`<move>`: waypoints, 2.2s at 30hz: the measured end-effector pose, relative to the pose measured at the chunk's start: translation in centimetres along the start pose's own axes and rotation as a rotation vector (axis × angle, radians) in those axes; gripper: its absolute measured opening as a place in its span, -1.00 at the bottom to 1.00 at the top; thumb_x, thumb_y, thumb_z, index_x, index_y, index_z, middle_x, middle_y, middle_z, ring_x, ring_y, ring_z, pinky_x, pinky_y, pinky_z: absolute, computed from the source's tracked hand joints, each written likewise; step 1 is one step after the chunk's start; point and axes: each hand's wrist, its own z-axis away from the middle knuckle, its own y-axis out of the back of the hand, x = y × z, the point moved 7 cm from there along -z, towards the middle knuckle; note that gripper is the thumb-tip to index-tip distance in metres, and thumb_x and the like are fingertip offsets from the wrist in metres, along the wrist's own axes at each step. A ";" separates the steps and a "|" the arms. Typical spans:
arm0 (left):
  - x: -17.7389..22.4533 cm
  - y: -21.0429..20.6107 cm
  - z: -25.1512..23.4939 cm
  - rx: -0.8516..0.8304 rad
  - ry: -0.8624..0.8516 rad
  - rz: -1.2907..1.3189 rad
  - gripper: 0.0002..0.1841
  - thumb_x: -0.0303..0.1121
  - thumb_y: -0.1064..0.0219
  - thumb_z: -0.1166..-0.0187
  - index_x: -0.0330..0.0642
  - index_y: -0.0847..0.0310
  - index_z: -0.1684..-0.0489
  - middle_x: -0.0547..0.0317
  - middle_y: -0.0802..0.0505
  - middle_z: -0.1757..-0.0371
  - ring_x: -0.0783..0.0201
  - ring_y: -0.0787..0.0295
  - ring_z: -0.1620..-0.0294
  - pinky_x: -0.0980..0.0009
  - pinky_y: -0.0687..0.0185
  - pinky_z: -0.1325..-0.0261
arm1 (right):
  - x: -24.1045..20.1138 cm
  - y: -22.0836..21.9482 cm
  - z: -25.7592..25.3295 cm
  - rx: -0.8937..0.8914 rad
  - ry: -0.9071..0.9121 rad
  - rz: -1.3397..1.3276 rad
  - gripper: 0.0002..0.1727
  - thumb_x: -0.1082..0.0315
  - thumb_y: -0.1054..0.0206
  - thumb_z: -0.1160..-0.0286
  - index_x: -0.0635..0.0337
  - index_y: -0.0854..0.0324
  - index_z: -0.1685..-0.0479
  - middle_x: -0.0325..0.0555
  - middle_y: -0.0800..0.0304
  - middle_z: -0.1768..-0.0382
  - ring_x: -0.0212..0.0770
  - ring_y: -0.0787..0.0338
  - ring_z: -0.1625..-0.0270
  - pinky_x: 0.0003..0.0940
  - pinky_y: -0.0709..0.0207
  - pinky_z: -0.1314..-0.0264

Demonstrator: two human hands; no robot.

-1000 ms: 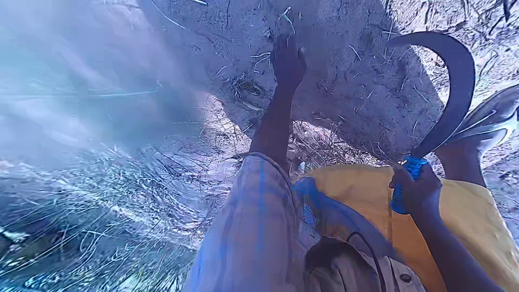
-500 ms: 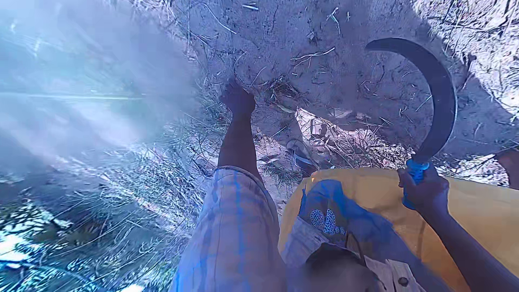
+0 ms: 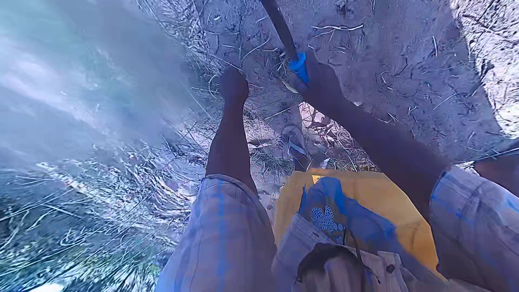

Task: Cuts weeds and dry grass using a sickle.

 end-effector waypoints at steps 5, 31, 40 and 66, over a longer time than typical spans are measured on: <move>0.9 -5.3 0.9 -0.099 -0.147 -0.040 -0.61 -0.37 0.06 -0.86 -0.44 -0.54 -0.38 -0.49 -0.74 -0.31 -0.40 -0.65 -0.45 -0.33 -0.47 -0.45 | 10.7 -6.0 6.4 -0.398 -0.556 0.239 -0.48 0.12 -0.15 -0.80 0.33 -0.33 -0.51 0.39 -0.75 -0.11 0.40 -0.79 -0.19 0.36 -0.58 -0.11; 2.7 -11.2 9.5 -0.246 -0.339 -0.090 -0.61 -0.25 -0.10 -0.84 -0.41 -0.66 -0.28 -0.38 -0.66 -0.43 -0.39 -0.48 -0.55 -0.36 -0.29 -0.50 | 14.9 9.9 35.1 -0.243 -0.778 0.376 -0.57 0.32 -0.27 -0.65 0.55 -0.55 -0.28 0.55 -0.77 0.21 0.61 -0.79 0.10 0.53 -0.49 0.12; 9.4 -5.2 -3.7 0.068 0.197 0.734 -0.29 -0.11 -0.09 -0.84 -0.56 -0.07 -0.75 -0.44 -0.25 -0.78 -0.12 -0.22 -0.80 0.11 -0.24 -0.75 | 5.8 5.3 17.8 0.207 -0.231 0.020 -0.61 0.24 -0.28 -0.56 0.49 -0.56 -0.07 0.07 -0.67 0.49 -0.13 -0.66 0.53 -0.17 -0.53 0.45; 1.0 -13.6 5.9 -0.138 -0.136 0.045 -0.56 -0.28 0.09 -0.93 -0.45 -0.44 -0.50 -0.54 -0.67 -0.39 -0.47 -0.59 -0.47 -0.39 -0.44 -0.44 | 19.4 4.8 29.5 -0.405 -0.696 0.317 -0.47 0.20 -0.22 -0.72 0.56 -0.47 -0.38 0.57 -0.77 0.04 0.57 -0.78 -0.08 0.47 -0.50 -0.09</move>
